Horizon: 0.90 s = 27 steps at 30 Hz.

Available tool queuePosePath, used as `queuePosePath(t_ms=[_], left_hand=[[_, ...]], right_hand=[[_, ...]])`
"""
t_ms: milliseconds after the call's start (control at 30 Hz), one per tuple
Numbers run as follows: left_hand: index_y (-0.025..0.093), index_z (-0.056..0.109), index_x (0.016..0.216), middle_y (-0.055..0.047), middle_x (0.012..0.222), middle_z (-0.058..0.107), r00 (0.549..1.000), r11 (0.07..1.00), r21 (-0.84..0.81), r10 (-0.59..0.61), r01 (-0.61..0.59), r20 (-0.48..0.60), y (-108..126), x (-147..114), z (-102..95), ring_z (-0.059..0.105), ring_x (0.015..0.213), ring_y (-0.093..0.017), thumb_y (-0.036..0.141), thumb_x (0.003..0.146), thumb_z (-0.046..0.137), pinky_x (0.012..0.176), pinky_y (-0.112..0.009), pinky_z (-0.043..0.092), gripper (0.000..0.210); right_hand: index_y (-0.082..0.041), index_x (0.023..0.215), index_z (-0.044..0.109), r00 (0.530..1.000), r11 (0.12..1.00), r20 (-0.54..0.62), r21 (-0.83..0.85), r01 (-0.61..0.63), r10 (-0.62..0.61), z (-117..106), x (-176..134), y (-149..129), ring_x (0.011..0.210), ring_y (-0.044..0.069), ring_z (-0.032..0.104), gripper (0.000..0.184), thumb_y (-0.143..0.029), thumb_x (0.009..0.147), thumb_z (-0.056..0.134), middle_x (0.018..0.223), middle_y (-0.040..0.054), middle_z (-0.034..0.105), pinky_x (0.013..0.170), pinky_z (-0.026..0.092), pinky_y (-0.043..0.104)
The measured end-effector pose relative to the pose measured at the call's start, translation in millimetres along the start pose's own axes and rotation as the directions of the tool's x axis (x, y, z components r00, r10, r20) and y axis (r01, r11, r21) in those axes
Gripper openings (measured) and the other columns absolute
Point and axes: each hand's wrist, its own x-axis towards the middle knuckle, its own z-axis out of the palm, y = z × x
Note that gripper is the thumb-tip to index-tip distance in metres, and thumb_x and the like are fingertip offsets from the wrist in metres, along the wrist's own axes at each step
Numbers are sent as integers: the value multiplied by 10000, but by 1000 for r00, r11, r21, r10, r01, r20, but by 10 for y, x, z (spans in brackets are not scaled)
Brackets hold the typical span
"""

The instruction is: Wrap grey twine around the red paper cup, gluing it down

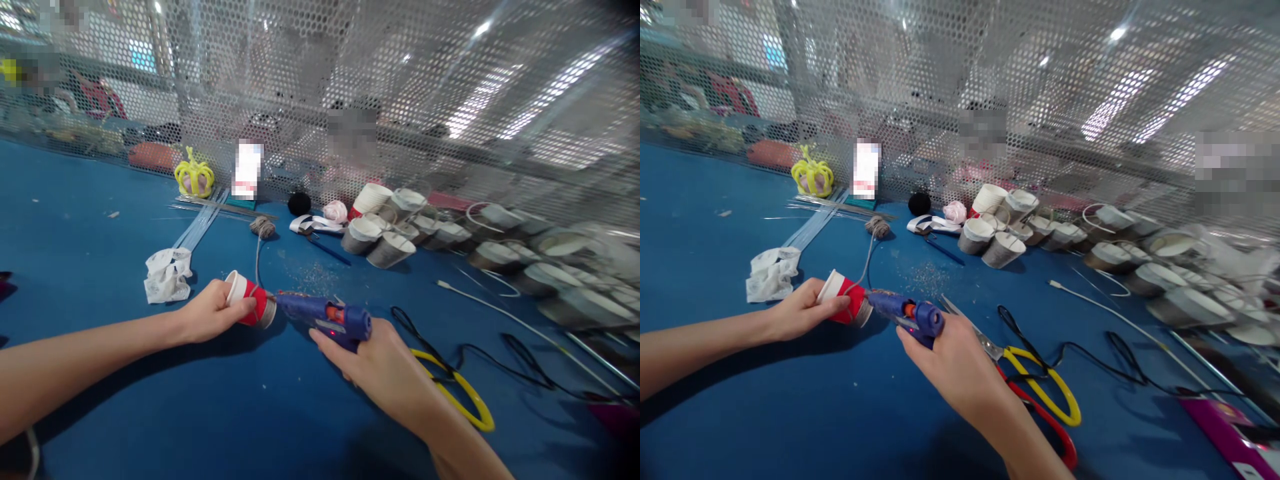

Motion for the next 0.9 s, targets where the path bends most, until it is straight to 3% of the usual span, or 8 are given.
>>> queuePosePath(t_ms=[300,533,900], left_hand=[[131,432,548,50,518,339,996,994,74,84,-84,9,15,-14,8,295,497,-68,250,795,367,459,-180,273,283],[114,491,579,38,527,363,999,1000,2,-27,27,-21,-23,3,13,310,501,-74,323,797,367,459,-186,284,326],[118,502,569,34,534,392,999,999,-45,-30,28,-38,13,12,7,325,498,-71,318,782,381,457,-176,294,317]], right_hand=[[-196,486,393,997,996,-17,-60,72,-73,11,41,-2,327,88,408,299,-332,737,483,343,-52,430,389,355,217],[-192,521,409,997,997,-13,-36,72,-72,5,-8,-13,332,84,410,263,-325,735,485,367,-54,437,356,328,204],[-197,527,393,1000,1000,9,0,27,-27,6,-22,-7,331,78,392,265,-343,715,509,383,-54,429,330,312,191]])
